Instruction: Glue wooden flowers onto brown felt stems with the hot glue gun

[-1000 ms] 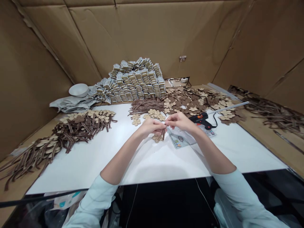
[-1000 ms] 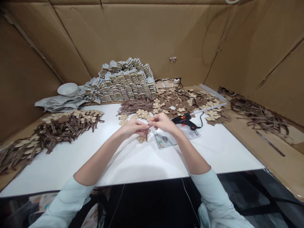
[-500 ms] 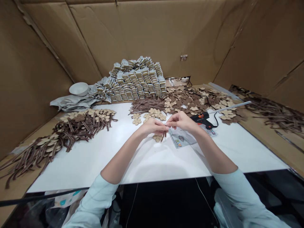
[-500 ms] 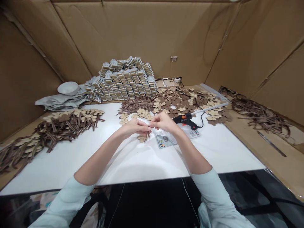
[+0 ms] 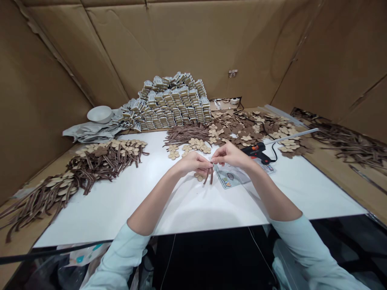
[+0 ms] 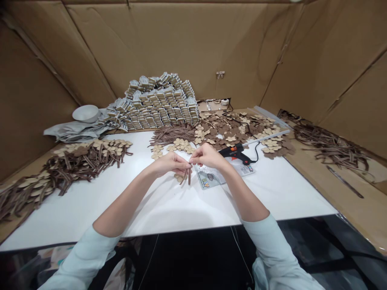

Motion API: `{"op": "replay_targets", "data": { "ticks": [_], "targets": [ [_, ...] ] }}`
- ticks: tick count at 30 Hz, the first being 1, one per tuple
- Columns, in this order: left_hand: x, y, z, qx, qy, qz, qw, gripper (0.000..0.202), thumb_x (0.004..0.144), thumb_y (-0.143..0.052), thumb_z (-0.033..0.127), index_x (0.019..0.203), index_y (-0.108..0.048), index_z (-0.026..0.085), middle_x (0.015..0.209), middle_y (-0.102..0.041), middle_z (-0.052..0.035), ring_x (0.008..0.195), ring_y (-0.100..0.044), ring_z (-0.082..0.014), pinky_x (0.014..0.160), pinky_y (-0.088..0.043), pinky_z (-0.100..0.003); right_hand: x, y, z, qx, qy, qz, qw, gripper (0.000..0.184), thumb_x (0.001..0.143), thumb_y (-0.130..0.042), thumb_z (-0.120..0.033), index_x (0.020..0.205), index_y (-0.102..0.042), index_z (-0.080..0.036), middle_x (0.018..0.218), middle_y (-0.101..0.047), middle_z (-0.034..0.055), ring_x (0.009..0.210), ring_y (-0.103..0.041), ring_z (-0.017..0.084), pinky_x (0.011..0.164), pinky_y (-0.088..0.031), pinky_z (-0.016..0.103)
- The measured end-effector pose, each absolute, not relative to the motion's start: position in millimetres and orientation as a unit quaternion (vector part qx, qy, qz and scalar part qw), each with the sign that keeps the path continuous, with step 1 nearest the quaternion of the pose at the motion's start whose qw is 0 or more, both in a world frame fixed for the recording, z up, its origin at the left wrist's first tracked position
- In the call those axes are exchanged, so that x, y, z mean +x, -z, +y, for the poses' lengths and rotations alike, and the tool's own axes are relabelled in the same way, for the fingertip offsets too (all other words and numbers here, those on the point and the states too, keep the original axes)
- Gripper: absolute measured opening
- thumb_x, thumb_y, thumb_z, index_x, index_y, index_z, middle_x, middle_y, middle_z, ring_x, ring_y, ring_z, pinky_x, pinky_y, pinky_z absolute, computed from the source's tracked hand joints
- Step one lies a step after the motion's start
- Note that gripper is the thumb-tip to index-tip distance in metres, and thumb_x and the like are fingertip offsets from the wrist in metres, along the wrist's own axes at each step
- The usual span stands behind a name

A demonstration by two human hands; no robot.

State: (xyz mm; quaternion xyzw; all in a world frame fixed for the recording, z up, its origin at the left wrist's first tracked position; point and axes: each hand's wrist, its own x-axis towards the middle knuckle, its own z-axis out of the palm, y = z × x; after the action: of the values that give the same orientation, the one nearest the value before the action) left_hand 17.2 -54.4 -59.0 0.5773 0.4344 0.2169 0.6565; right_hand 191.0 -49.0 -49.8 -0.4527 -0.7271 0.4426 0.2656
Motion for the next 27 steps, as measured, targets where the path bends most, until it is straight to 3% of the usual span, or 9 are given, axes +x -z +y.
{"op": "replay_targets", "data": {
  "ticks": [8, 19, 24, 27],
  "targets": [
    [17, 62, -52, 0.568, -0.232, 0.447, 0.65, 0.028, 0.05, -0.077, 0.03, 0.07, -0.071, 0.011, 0.066, -0.068, -0.0057, 0.062, -0.062, -0.0126, 0.067, -0.052, -0.025, 191, 49, -49, -0.457, -0.442, -0.726, 0.263, 0.013, 0.058, -0.062, -0.023, 0.06, -0.066, -0.011, 0.046, -0.055, -0.0004, 0.043, -0.043, 0.007, 0.043, -0.033, 0.021],
    [21, 57, -56, 0.598, -0.284, 0.471, 0.583, 0.013, 0.056, -0.072, 0.023, 0.06, -0.069, 0.011, 0.054, -0.062, -0.0019, 0.049, -0.054, -0.0079, 0.053, -0.047, -0.019, 189, 44, -52, -0.478, -0.445, -0.697, 0.295, 0.018, 0.056, -0.065, -0.029, 0.057, -0.065, -0.011, 0.045, -0.053, 0.0, 0.041, -0.04, 0.007, 0.04, -0.032, 0.021],
    [11, 49, -54, 0.548, -0.333, 0.485, 0.595, 0.02, 0.046, -0.077, 0.025, 0.058, -0.067, 0.011, 0.058, -0.064, -0.0033, 0.057, -0.059, -0.0116, 0.058, -0.048, -0.021, 207, 20, -73, -0.573, -0.332, -0.638, 0.394, 0.022, 0.061, -0.063, -0.033, 0.062, -0.065, -0.011, 0.05, -0.056, 0.0023, 0.041, -0.042, 0.008, 0.041, -0.031, 0.023],
    [-9, 48, -48, 0.493, -0.371, 0.505, 0.603, 0.023, 0.045, -0.076, 0.026, 0.058, -0.065, 0.012, 0.059, -0.064, -0.0033, 0.054, -0.058, -0.0114, 0.06, -0.049, -0.024, 242, 14, -92, -0.648, -0.234, -0.626, 0.364, 0.023, 0.066, -0.06, -0.034, 0.065, -0.067, -0.013, 0.051, -0.058, 0.004, 0.044, -0.048, 0.012, 0.043, -0.034, 0.026]
  ]
}}
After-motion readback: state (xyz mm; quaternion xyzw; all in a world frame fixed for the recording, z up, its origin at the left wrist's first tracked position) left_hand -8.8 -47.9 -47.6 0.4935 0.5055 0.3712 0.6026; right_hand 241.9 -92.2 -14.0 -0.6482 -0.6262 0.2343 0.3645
